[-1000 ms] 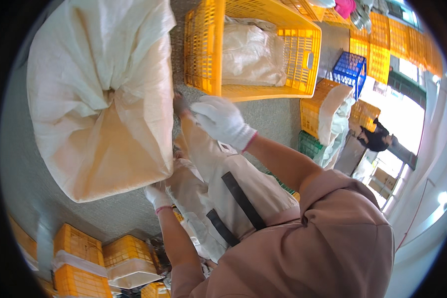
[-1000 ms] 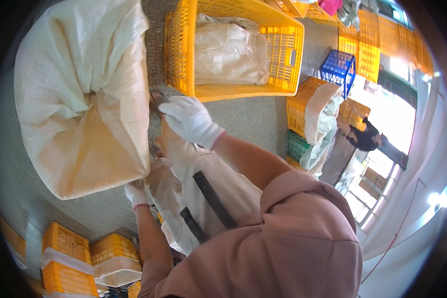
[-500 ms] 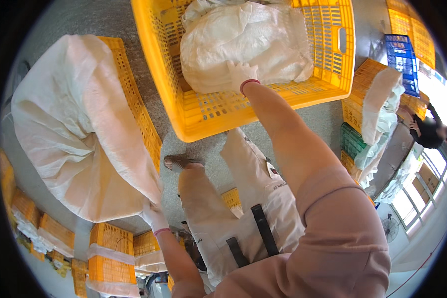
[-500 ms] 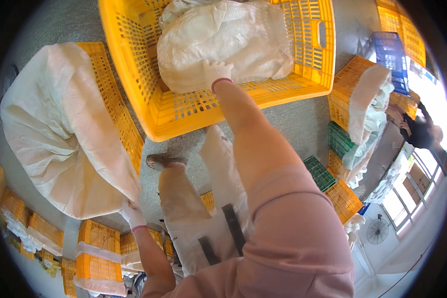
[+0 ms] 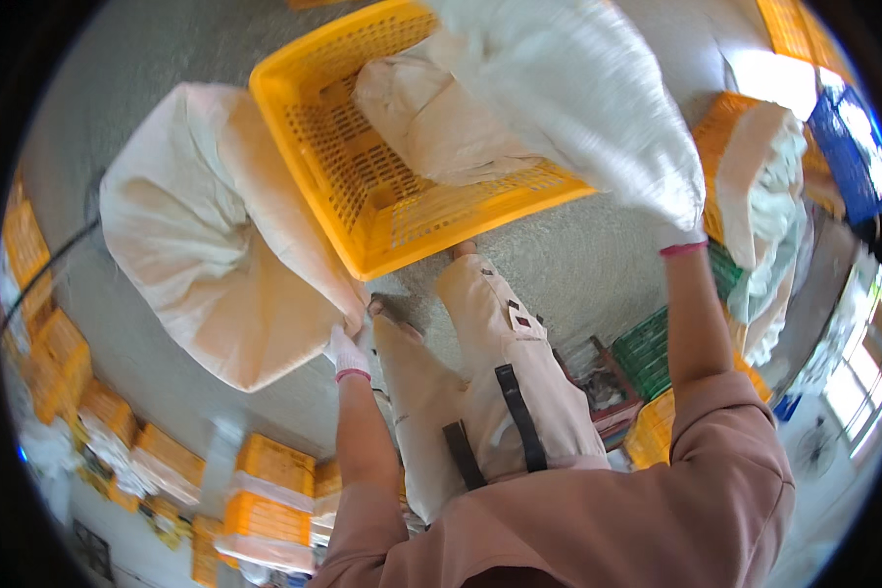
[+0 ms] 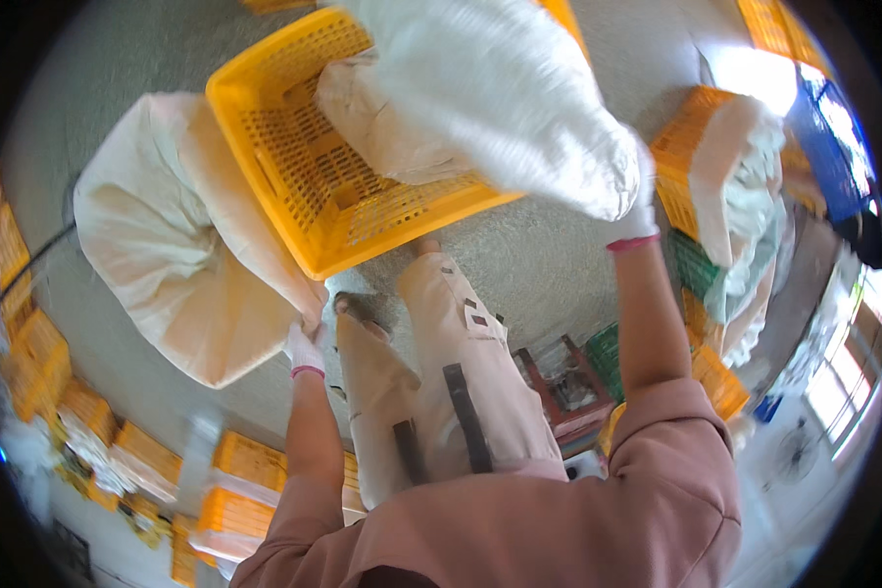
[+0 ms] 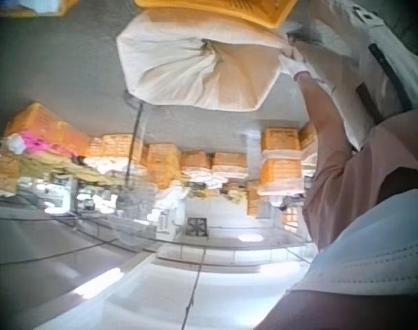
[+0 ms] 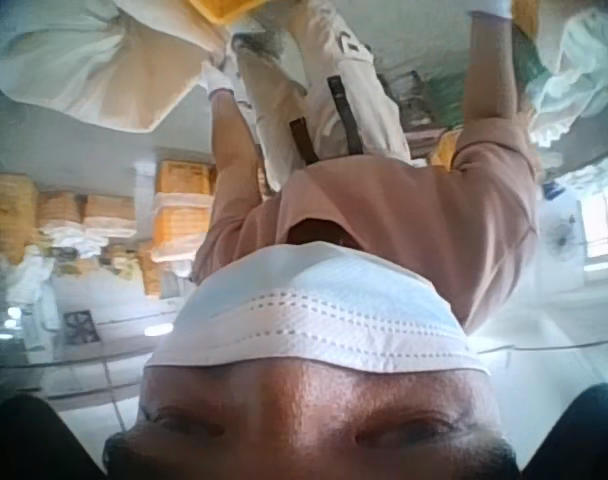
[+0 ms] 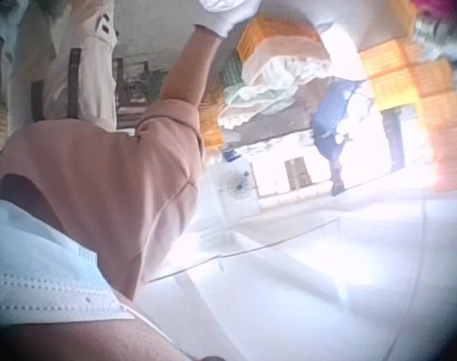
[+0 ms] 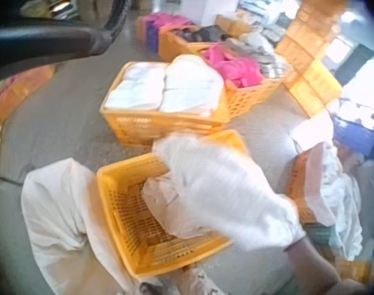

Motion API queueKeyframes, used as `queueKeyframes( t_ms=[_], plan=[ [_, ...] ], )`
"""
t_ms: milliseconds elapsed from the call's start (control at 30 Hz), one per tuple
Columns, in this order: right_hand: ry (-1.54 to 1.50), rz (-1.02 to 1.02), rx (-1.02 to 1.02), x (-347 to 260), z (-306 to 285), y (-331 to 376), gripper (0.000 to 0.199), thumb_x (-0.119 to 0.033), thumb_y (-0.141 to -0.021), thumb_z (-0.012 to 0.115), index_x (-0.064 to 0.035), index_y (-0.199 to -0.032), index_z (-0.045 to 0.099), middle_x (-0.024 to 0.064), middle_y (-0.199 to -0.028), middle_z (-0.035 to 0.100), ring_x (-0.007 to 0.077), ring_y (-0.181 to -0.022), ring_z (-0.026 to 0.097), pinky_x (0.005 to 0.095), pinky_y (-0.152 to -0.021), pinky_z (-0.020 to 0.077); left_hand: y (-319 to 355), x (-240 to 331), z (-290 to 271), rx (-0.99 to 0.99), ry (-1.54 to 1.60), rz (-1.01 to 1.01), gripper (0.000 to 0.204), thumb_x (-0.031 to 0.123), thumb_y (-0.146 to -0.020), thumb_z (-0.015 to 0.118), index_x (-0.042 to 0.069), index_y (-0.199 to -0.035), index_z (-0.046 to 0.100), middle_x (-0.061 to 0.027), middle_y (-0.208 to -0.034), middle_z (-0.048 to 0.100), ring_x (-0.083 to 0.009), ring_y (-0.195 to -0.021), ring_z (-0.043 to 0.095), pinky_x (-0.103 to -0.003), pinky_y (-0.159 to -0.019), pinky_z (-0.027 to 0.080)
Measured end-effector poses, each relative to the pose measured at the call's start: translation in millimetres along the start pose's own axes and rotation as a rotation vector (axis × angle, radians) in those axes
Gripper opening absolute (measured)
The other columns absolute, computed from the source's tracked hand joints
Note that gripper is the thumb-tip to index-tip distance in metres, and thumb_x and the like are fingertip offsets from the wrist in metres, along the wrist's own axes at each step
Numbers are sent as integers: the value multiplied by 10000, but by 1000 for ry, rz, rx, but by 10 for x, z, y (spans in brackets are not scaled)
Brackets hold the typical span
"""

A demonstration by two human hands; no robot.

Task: The person removes white fabric from a yellow basket, then picks up a basket of white shoe insoles and places it on a table. They repeatedly pick up individual insoles, wipe them with a cloth, and place them back into the basket.

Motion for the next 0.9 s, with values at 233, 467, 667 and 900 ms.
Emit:
queueKeyframes(
  t_ms=[233,467,667,900],
  plan=[
    [-501,73,-415,-957,942,2470,375,-323,-983,626,-84,-1253,725,138,-1261,737,300,-1181,667,405,-1072,484,1076,689,225,-372,-513,-14,801,490,-1033,659,94,-1662,361,-142,-1594,495,-347,-1410,518,-553,-1116,482],
    [-950,96,-692,-2534,1257,3844,423,-303,-1042,565,-77,-1377,689,134,-1388,701,294,-1297,609,395,-1194,410,2034,1409,572,-1012,-725,-44,788,527,-1075,590,49,-1657,356,-143,-1645,451,-311,-1496,450,-520,-1196,432],
    [-715,-143,-406,-2184,894,4447,471,-366,-1037,576,-101,-1409,688,147,-1466,667,299,-1376,568,410,-1252,372,2453,1805,431,-1013,-932,81,653,447,-1068,558,51,-1582,483,-154,-1544,569,-308,-1441,529,-505,-1209,447],
    [-1588,1118,130,-1409,-339,5094,561,-495,-904,711,20,-1104,808,197,-1041,791,343,-958,762,500,-828,592,3926,1771,606,-1101,-1167,24,258,138,-966,558,136,-709,575,29,-692,583,-142,-627,581,-339,-688,566]
  ],
)
Point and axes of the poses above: each hand's wrist, its own y-axis away from the middle knuckle, its own z-axis out of the palm, x = y × z, the point moved 2 cm from there along -y, towards the middle knuckle
